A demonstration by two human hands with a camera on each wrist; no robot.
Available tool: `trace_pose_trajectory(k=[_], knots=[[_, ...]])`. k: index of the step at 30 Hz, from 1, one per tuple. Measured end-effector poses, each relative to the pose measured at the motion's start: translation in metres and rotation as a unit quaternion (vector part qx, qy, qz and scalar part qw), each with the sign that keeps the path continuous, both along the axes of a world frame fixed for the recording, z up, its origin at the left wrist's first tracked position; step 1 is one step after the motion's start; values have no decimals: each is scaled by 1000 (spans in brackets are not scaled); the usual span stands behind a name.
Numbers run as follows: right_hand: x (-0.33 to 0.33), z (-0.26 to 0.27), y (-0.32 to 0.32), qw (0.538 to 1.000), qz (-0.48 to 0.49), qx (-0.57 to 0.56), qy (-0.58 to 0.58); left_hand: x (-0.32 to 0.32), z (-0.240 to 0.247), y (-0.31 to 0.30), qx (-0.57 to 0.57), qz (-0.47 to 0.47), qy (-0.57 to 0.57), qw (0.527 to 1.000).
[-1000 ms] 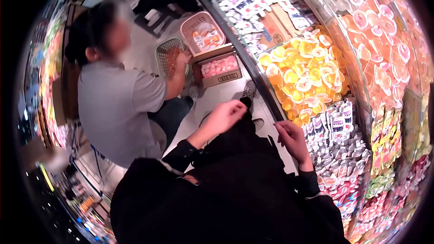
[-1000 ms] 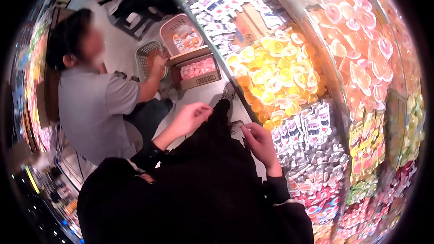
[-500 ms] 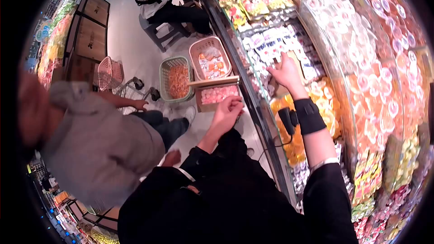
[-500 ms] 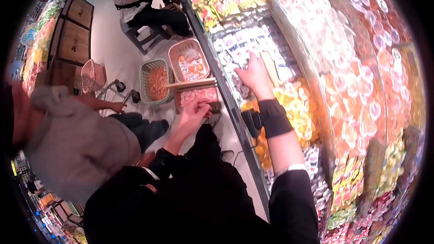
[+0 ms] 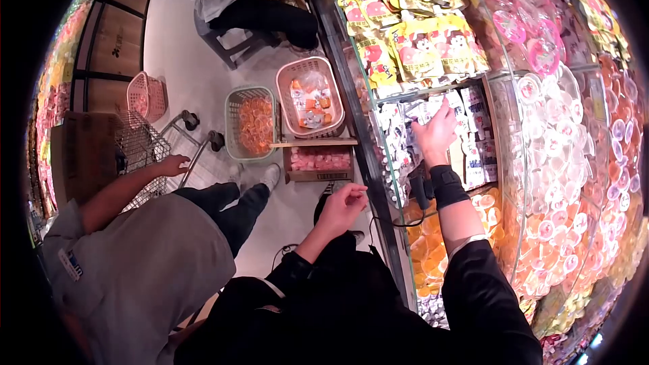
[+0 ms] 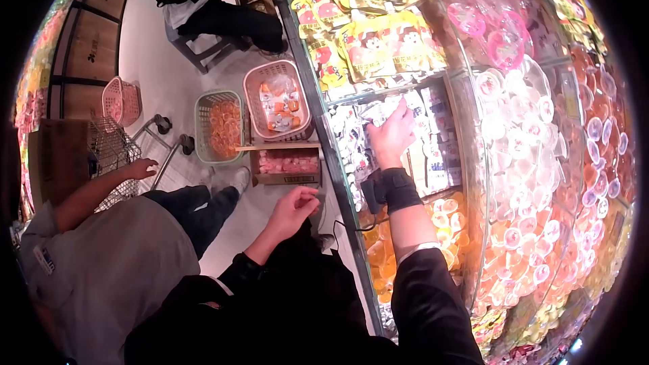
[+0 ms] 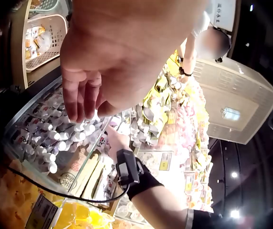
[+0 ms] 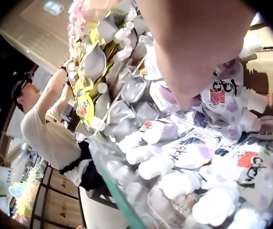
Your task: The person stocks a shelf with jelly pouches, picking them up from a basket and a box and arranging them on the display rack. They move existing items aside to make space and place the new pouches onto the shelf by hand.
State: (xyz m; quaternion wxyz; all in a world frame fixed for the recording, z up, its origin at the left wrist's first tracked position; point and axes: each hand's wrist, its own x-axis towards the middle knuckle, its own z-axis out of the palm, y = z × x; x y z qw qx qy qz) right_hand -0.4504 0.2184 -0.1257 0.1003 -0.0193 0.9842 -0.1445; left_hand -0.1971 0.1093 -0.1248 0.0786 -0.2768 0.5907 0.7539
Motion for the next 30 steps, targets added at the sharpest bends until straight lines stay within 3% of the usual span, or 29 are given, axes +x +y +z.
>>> trace_pose_trajectory(k=[4,6,7,8,10,13,16,18,19,20,22,24,26,28,29,30], knots=[[-4,-4,9,999,3,-19,50,-8,-3,-21,-13,3,-3,1000],[-11,-17,26,991,5,-118,55,-9,2,-33,16,36,6,999],[-17,-27,38,991,7,-101,87,-9,5,-38,24,36,3,999],[-18,-14,41,987,-27,-149,43,-10,5,-42,28,36,2,999],[-28,-21,68,991,-49,-112,60,-10,4,-47,43,36,21,998],[-23,9,94,939,-101,-323,-58,-21,5,-39,88,14,37,995],[28,85,91,861,-129,-475,-131,-48,25,-12,223,-36,36,974],[77,127,81,820,-192,-513,-166,-65,48,14,235,-107,72,963],[95,133,90,827,-192,-483,-217,-70,70,27,294,-101,84,947],[120,144,85,797,-208,-531,-197,-72,86,41,353,-97,91,926],[161,155,93,805,-180,-543,-157,-70,73,70,423,-148,29,894],[191,166,121,810,-149,-557,-109,-69,86,79,391,-282,32,875],[224,166,155,800,-189,-568,-50,-54,84,113,395,-263,-3,880],[254,174,193,740,-327,-586,-34,-48,97,142,438,-321,-25,839],[271,176,213,676,-366,-639,9,-42,95,158,470,-330,-42,818],[289,181,233,598,-427,-678,17,-38,92,173,433,-358,-65,825]])
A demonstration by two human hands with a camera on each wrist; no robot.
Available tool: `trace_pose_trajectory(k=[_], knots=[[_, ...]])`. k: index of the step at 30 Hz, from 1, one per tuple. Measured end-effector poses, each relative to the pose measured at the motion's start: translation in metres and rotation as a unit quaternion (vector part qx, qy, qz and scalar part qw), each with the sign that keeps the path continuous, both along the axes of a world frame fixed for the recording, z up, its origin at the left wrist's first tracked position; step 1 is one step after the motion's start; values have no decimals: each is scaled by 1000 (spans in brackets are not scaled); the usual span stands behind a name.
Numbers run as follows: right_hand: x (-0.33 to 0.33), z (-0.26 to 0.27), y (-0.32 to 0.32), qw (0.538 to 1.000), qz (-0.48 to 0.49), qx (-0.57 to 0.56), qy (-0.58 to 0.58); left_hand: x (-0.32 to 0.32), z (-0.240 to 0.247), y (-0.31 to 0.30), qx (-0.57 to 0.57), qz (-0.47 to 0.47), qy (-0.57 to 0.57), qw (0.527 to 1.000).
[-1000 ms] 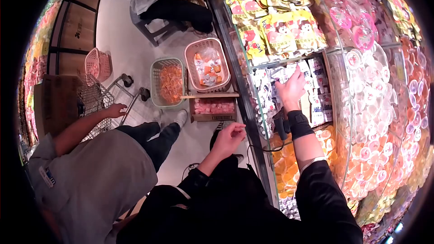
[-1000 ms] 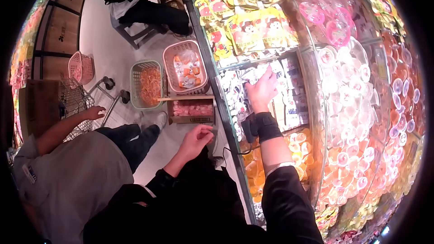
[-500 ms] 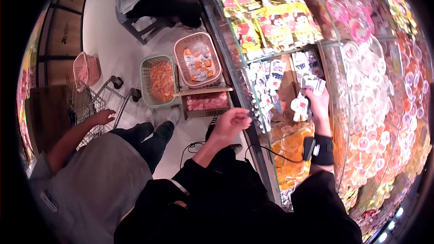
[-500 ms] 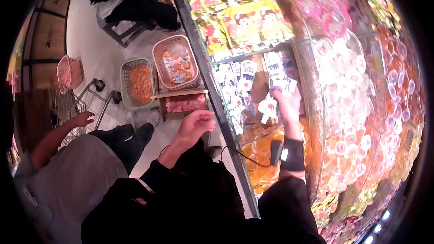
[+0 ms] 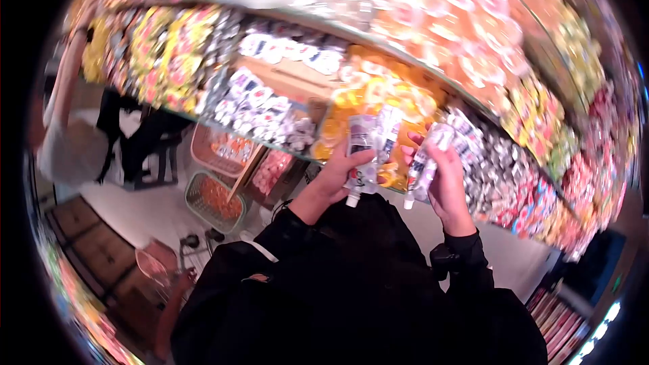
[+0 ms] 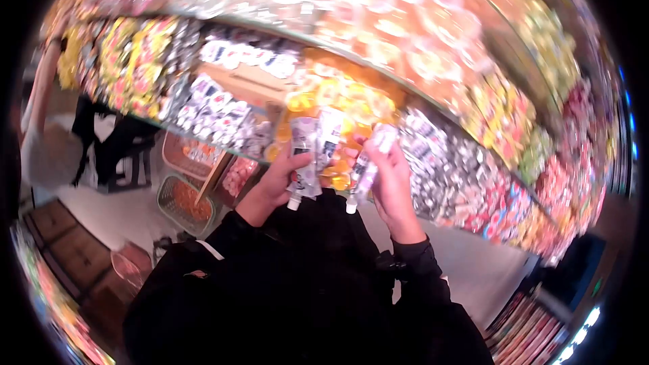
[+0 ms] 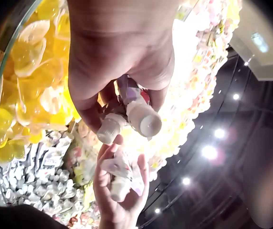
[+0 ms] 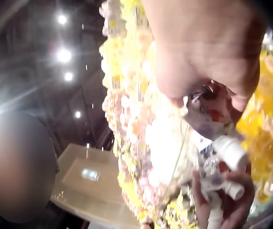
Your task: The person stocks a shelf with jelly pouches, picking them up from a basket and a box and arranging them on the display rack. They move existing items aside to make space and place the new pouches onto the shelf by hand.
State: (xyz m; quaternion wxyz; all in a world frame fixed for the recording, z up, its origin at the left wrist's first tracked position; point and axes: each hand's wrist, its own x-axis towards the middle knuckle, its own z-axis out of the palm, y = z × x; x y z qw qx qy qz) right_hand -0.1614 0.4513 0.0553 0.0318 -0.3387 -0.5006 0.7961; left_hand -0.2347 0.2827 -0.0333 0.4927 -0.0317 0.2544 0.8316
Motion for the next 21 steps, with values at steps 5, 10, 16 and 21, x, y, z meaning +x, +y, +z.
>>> trace_pose_trajectory(k=[5,10,16,21], knots=[[113,-25,96,958,-115,-262,31,15,2,50,-34,-112,38,992],[172,-58,121,951,-134,-270,59,38,10,84,-181,-77,29,980],[184,-62,142,916,192,343,-80,46,-8,89,-135,-206,25,969],[159,-98,130,709,127,692,36,55,-13,89,-156,-259,4,953]])
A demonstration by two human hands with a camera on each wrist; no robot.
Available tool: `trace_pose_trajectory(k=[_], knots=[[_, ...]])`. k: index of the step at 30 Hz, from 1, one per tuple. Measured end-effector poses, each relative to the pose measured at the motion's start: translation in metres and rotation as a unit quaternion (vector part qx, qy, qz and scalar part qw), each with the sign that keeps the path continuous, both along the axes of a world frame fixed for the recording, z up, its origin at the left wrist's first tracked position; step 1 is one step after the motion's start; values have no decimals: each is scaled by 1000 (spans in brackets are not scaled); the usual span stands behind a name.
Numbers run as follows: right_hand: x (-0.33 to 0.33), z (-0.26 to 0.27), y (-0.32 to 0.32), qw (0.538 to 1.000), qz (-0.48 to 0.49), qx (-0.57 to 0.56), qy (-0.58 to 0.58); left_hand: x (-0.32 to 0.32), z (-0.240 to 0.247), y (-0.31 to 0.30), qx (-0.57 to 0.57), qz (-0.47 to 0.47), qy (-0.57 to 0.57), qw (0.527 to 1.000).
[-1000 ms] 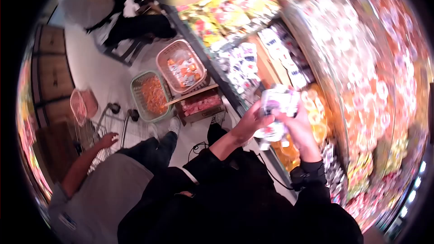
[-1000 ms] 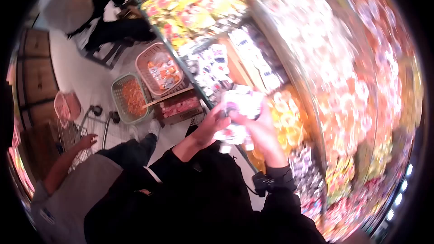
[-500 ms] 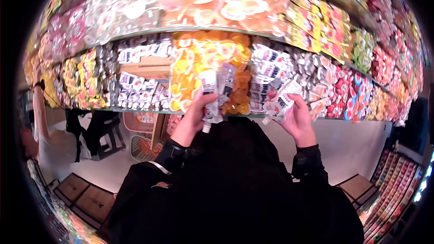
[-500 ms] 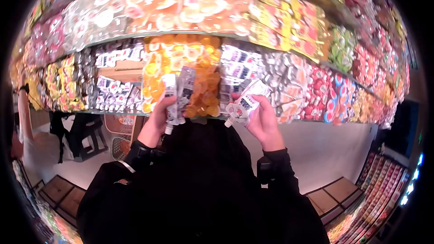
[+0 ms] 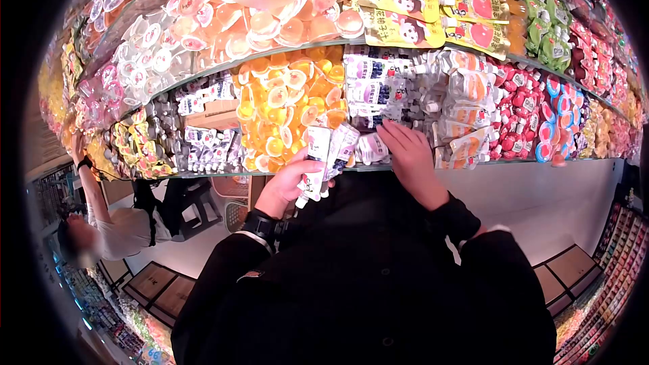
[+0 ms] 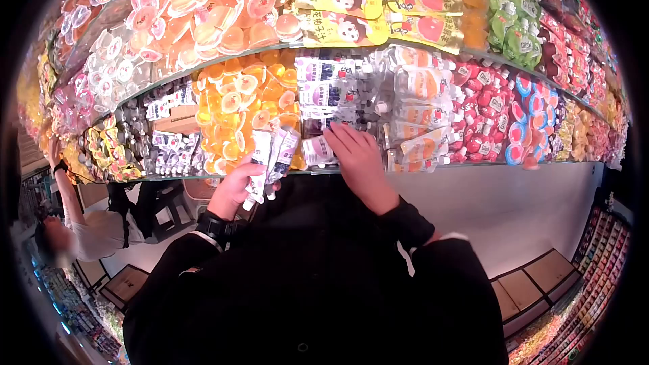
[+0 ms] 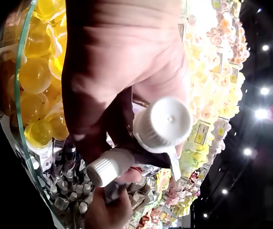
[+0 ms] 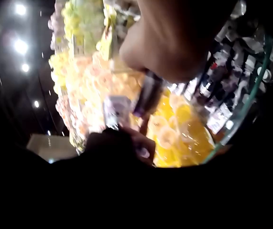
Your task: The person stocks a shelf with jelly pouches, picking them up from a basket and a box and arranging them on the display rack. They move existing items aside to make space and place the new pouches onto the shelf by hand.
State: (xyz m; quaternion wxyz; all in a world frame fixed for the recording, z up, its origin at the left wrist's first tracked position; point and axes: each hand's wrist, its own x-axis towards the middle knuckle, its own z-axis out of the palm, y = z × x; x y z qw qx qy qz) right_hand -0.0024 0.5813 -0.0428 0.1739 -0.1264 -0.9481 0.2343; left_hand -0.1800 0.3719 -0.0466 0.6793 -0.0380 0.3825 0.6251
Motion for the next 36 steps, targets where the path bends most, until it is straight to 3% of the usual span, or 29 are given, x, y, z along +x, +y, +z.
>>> trace_pose_trajectory(k=[1,3,4,7,14,18,20,24,29,33,34,35,36], knots=[[-5,-10,0,1000,-2,-2,2,2,0,1,2,-1,-8,1000],[-17,-24,1,991,-42,126,-7,1,-1,1,7,-16,-15,1000],[-16,-39,3,989,-46,136,-19,2,0,2,9,-21,-10,1000],[-14,-38,-4,985,-54,134,-92,2,-11,3,-44,-41,-31,998],[8,-57,-11,998,15,23,-61,-3,-25,7,-78,-64,-49,994],[-4,-66,-14,999,3,36,-4,-6,-22,7,-59,-71,-24,995],[-12,-60,-17,995,-43,6,-95,-7,-18,10,-68,-70,-21,995],[-7,-35,-18,995,-51,38,-80,-6,-9,15,-88,-40,-29,995],[-3,-48,-13,994,13,-56,-98,-2,-4,30,-58,1,-57,997],[3,-28,-12,990,-8,-110,-83,5,0,41,-50,13,-11,999],[1,-9,-14,940,-66,-326,-75,7,0,43,-37,2,19,999],[-2,2,-17,840,-120,-526,-64,9,-1,44,-24,-10,50,998],[-4,-4,-23,839,-120,-526,-64,11,0,45,-17,-53,77,995]])
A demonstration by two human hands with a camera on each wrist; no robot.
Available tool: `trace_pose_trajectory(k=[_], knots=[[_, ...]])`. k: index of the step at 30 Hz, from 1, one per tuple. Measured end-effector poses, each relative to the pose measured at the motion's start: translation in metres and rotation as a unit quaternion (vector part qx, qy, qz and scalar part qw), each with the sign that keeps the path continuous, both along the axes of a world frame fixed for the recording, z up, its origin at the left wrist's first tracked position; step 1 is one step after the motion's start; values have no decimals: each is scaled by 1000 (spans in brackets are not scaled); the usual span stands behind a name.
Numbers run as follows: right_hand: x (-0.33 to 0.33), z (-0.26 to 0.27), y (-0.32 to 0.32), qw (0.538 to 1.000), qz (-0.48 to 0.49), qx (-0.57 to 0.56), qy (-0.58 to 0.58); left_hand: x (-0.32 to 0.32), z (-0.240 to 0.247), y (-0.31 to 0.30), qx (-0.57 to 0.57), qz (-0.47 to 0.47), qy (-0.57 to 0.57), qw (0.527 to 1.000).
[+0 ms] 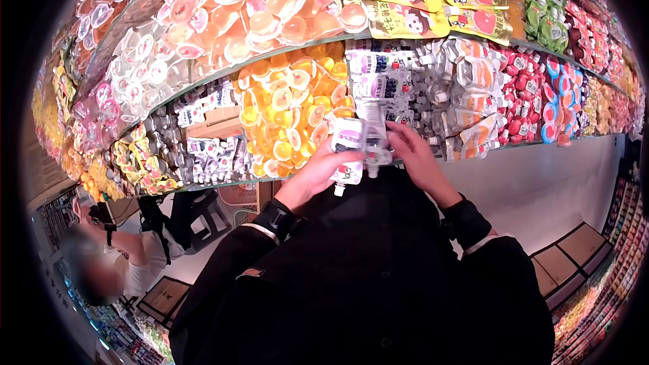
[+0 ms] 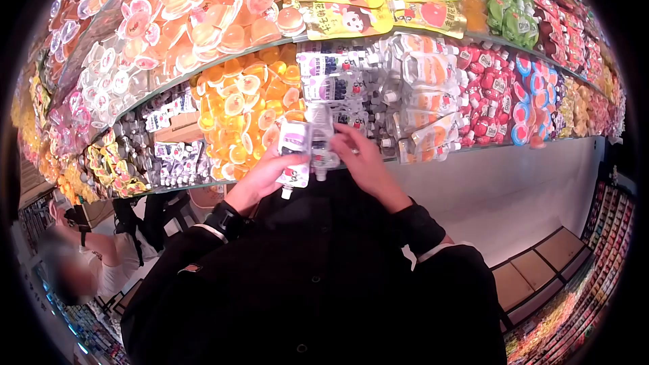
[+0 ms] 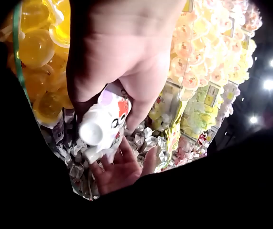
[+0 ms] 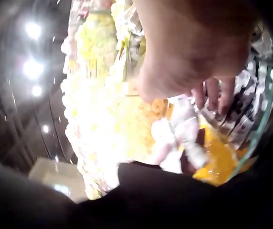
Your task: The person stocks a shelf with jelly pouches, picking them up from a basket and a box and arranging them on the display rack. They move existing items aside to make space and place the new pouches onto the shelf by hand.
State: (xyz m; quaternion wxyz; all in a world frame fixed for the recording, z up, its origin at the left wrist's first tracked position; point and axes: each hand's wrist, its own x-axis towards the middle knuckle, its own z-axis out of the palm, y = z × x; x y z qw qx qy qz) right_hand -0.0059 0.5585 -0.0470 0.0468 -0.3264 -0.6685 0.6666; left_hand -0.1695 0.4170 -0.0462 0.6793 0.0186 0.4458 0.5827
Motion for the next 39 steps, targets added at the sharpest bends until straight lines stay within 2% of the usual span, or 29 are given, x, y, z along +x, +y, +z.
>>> trace_pose_trajectory(k=[2,3,5,6,7,8,9,10,11,13,14,15,17,18,20,21,23,25,27,29,31,35,38,39], knots=[[-3,-13,-9,987,-60,-144,48,3,4,0,36,-64,32,997],[1,-9,-9,987,-62,-143,49,2,12,3,52,-101,56,992],[15,7,-12,966,-128,-220,55,-5,29,1,37,-115,60,991],[25,3,-12,982,-106,-149,45,-8,32,1,22,-127,64,990],[32,3,-7,982,-106,-149,45,-7,28,1,22,-127,64,990],[39,7,-2,996,-32,62,46,-5,23,0,-11,-101,95,990],[42,10,1,961,45,270,46,-4,20,0,-43,-75,125,988],[37,9,4,938,39,327,105,-1,17,1,-55,-52,84,994],[34,3,8,939,38,326,104,1,21,7,-56,-53,83,994],[31,-13,14,877,58,450,159,5,30,18,-110,-7,44,993],[30,-18,17,877,58,450,159,6,22,20,-40,23,101,994],[29,-21,19,851,103,495,144,10,17,18,-66,69,167,981],[25,-28,21,786,187,578,112,10,8,19,-39,94,282,954],[23,-32,21,788,185,577,112,12,5,22,-40,91,284,954],[21,-35,20,771,229,591,58,18,2,31,13,18,490,871],[20,-32,21,771,229,592,58,20,4,34,14,18,490,871],[19,-23,19,752,258,606,-25,23,7,40,65,-105,586,801],[18,-13,14,756,262,598,-37,25,-12,42,83,-130,588,794],[23,-8,9,760,265,591,-48,27,-8,47,-2,-147,494,857],[31,-6,4,826,235,510,-47,29,-20,44,23,-114,523,845],[43,-21,3,834,247,490,-45,27,-19,45,-38,-163,554,816],[45,-34,6,858,260,442,-30,28,-34,43,-79,-215,529,817],[47,-31,15,886,246,393,2,27,-25,44,-68,-218,518,824],[47,-26,15,886,246,394,3,27,-10,44,-85,-214,466,854]])
